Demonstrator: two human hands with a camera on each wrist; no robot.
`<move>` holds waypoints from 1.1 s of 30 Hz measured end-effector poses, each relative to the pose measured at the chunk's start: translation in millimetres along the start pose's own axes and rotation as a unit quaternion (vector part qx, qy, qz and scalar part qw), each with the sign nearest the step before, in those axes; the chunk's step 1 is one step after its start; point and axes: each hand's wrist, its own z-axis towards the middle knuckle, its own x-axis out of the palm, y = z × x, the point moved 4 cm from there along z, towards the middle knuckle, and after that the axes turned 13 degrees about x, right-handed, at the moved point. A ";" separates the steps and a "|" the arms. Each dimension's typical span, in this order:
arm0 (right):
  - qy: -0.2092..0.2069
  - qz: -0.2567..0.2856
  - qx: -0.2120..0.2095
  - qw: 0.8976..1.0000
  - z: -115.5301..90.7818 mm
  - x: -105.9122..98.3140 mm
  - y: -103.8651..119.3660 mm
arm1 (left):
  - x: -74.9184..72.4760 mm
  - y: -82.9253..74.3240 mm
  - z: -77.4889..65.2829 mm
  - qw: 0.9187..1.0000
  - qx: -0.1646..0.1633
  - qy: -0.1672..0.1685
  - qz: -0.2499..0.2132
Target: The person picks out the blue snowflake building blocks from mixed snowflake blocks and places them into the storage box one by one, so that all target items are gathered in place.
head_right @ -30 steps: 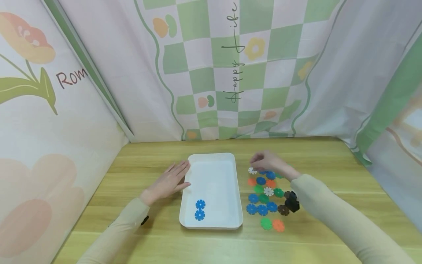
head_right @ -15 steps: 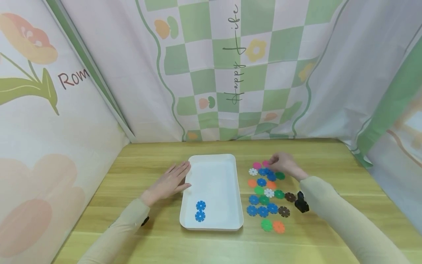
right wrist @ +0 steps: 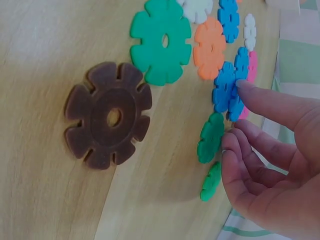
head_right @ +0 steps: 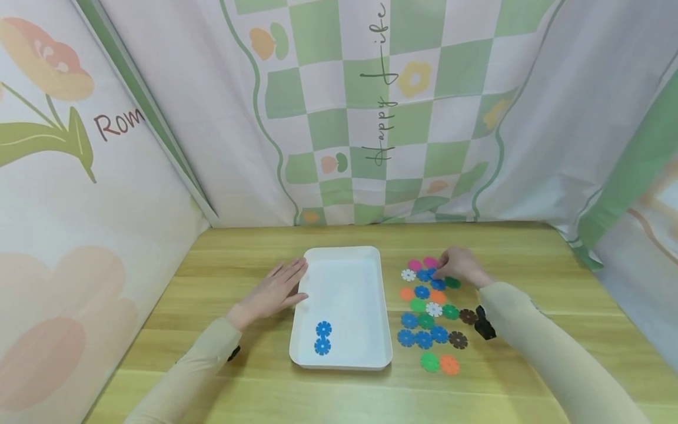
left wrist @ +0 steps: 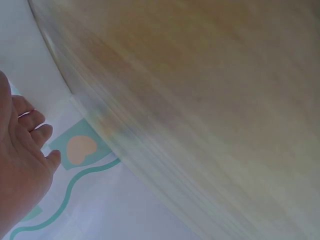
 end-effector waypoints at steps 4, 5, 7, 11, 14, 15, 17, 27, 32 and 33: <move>0.004 0.001 0.005 1.000 0.2 0.5 0.3 | 0.2 -0.1 0.6 1.000 -0.001 0.002 0.001; 0.004 0.002 0.007 1.000 0.3 0.5 0.2 | 0.1 -0.2 0.8 1.000 -0.001 0.002 0.000; 0.003 0.006 0.009 1.000 0.5 0.4 -0.5 | 0.0 -0.3 1.4 1.000 -0.001 0.001 -0.002; -0.005 0.011 0.005 1.000 1.4 -1.2 -3.6 | -0.3 -0.1 2.5 1.000 0.001 -0.004 -0.001; -0.005 0.019 -0.002 1.000 1.0 -2.8 -6.0 | -0.2 0.5 3.6 1.000 0.005 -0.008 0.003; -0.003 0.022 -0.002 1.000 0.3 -3.5 -6.4 | -0.2 0.7 3.7 1.000 0.006 -0.009 0.003; 0.004 0.031 -0.005 1.000 -1.2 -4.9 -6.7 | -0.2 0.9 4.0 1.000 0.008 -0.011 0.003; 0.046 0.066 -0.011 0.997 -8.8 -13.1 -2.6 | -1.5 -0.6 1.5 1.000 0.002 -0.008 -0.002; 0.068 0.085 -0.008 0.994 -12.7 -14.8 5.8 | -1.0 -0.8 0.9 1.000 0.001 -0.006 0.000; 0.072 0.088 -0.008 0.993 -13.2 -14.7 8.1 | -0.9 -0.8 0.7 1.000 0.001 -0.004 -0.001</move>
